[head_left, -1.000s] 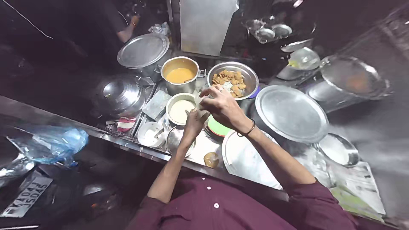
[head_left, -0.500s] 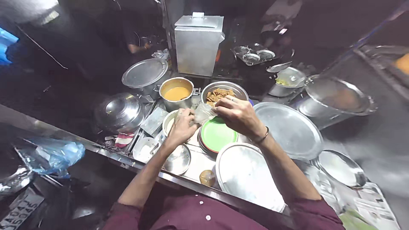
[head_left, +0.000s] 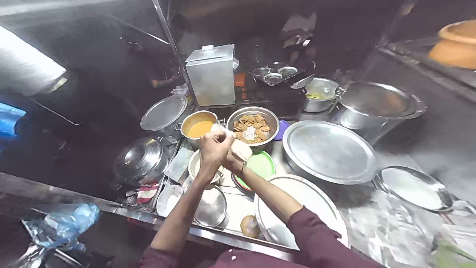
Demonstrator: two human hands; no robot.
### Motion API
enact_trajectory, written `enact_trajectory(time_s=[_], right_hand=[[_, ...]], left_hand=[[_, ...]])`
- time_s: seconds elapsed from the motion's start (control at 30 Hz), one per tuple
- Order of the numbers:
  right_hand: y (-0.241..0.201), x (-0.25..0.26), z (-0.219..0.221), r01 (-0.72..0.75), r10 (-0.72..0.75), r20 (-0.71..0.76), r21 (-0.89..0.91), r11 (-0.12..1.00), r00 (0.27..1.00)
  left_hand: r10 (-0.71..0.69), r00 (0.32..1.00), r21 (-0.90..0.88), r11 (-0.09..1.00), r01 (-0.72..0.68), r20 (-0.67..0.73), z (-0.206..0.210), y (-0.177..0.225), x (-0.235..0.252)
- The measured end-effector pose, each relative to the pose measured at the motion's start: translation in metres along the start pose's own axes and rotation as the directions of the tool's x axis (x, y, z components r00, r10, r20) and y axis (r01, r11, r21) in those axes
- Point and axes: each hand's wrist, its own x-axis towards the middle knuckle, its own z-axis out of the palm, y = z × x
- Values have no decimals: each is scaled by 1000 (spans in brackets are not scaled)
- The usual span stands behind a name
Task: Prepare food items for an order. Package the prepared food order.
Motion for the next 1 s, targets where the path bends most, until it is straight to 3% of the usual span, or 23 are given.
enact_trajectory(time_s=[0.03, 0.1, 0.2, 0.27, 0.3, 0.4, 0.53, 0.63, 0.73, 0.8, 0.83, 0.9, 0.93, 1.0], right_hand=[[23, -4, 7, -54, 62, -27, 240, 969, 998], [49, -14, 10, -104, 121, -22, 376, 921, 992], [48, -13, -3, -120, 123, -115, 36, 992, 986], [35, -20, -15, -198, 181, -104, -182, 963, 978], [21, -20, -21, -234, 218, -90, -259, 937, 972], [-17, -33, -29, -266, 260, -63, -322, 908, 963], [-54, -42, -30, -286, 283, -40, -149, 947, 958], [-70, -41, -33, -330, 330, -4, -59, 942, 944], [-78, -48, -42, -235, 235, -1, -27, 972, 972], [-83, -46, -43, -131, 125, -43, -193, 973, 991], [-85, -43, -43, -25, 3, -69, -329, 944, 998], [-92, -40, -46, 135, -189, -25, -611, 780, 982], [-90, -38, -47, 208, -244, 34, -644, 736, 969], [-90, -40, -47, 273, -229, 149, -479, 834, 962]], left_hand=[[5, 998, 126, 992, 3, -67, 7, -10, 2], [49, 987, 293, 956, -2, -154, 19, -38, 1], [60, 973, 333, 943, 19, -224, 27, -86, 0], [-17, 973, 156, 986, 54, -232, 25, -116, -12], [-81, 979, -18, 997, 79, -189, 22, -125, -15], [-200, 980, -479, 861, 172, -8, 21, -130, -37], [-64, 996, -627, 773, 93, 69, 23, -115, -49], [136, 990, -525, 841, -131, -29, 19, -106, -47], [440, 897, -195, 877, -439, -38, 22, -85, -40], [485, 873, -109, 871, -479, 45, 18, -73, -42], [464, 879, -137, 883, -449, 106, 15, -67, -45], [395, 886, -280, 903, -326, 241, 13, -60, -48], [373, 878, -363, 896, -257, 299, 13, -61, -48], [349, 869, -432, 884, -180, 350, 15, -61, -48]])
